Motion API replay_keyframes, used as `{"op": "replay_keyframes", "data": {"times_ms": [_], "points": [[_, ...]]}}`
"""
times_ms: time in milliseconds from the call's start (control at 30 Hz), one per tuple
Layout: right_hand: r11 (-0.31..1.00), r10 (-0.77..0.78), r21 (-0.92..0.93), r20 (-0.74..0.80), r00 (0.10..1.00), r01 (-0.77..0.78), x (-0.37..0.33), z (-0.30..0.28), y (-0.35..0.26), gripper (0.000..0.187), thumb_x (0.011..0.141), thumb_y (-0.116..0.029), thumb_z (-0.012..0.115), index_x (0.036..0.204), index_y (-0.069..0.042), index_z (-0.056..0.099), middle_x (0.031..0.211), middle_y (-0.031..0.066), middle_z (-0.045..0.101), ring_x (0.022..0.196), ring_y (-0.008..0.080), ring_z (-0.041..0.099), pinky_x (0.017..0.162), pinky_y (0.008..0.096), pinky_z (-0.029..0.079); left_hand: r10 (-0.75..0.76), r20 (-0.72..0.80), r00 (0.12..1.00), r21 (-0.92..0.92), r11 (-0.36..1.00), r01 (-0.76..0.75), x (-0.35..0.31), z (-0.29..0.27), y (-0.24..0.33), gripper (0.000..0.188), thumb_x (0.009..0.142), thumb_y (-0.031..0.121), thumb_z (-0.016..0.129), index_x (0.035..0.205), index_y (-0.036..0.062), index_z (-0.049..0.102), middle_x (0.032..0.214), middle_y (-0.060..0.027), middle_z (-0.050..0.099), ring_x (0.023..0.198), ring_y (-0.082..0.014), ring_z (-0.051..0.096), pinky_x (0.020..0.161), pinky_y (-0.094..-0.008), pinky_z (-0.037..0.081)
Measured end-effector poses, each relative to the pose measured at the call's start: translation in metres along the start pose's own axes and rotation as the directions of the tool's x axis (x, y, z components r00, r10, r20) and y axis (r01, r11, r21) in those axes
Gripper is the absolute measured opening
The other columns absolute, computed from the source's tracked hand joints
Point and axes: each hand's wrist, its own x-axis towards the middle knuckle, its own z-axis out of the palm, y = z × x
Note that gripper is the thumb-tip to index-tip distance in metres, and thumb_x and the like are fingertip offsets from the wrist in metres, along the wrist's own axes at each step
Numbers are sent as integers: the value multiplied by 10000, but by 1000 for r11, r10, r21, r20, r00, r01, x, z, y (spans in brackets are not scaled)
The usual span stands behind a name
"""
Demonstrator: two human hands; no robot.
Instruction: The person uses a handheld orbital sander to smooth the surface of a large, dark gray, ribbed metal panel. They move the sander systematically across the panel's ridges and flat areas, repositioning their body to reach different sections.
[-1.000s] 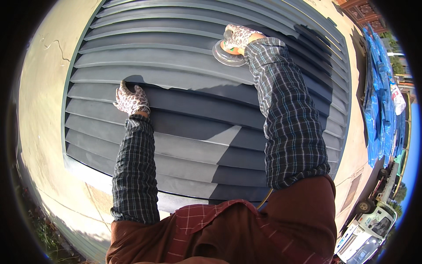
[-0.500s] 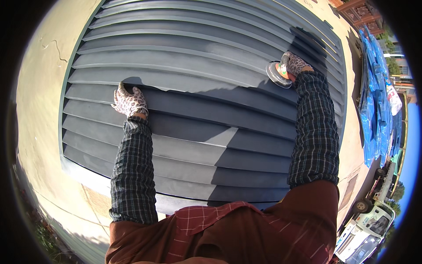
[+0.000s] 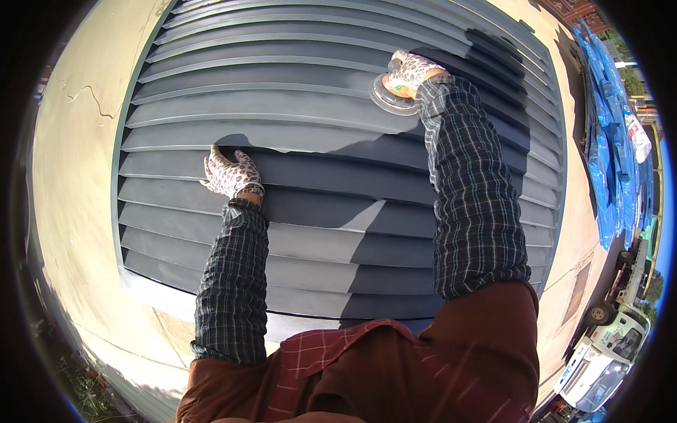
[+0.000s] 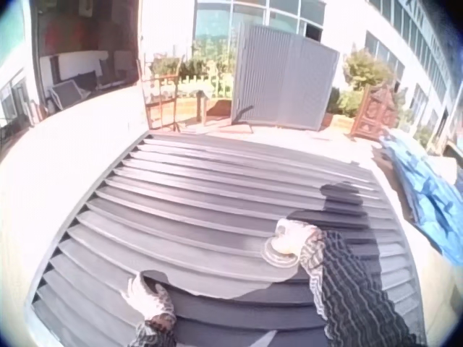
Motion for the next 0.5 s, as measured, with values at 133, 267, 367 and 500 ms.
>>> {"op": "replay_keyframes", "data": {"times_ms": [133,267,367,500], "points": [[999,42,11,42,998,-42,11,2,-63,465,910,-449,659,1246,-130,649,1233,169,705,1182,338,666,1006,432,518,-3,103,995,-39,999,7,-1,-2,3,677,943,329,657,1538,105,421,1536,-79,495,1523,-261,324,1279,-599,72],[997,73,14,153,985,-76,27,0,-109,556,899,-411,699,1362,-128,581,1337,162,656,1241,338,631,1051,420,497,53,80,995,-114,993,-43,-9,4,-1,708,919,372,689,1528,116,435,1554,-85,473,1527,-278,317,1269,-629,50],[1000,16,19,244,970,-22,38,-4,-141,667,895,-423,706,1459,-116,523,1445,145,605,1322,354,585,1096,419,481,108,92,990,-199,976,-88,-11,4,-5,722,889,368,730,1514,122,466,1565,-92,458,1527,-287,317,1259,-654,19],[982,70,157,233,970,-108,65,14,-156,716,838,-350,747,1474,-113,520,1454,129,601,1273,349,630,1016,434,548,282,145,948,-331,917,-223,-18,-8,-11,774,829,307,792,1509,112,478,1585,-123,420,1522,-319,318,1227,-696,-35]]}}
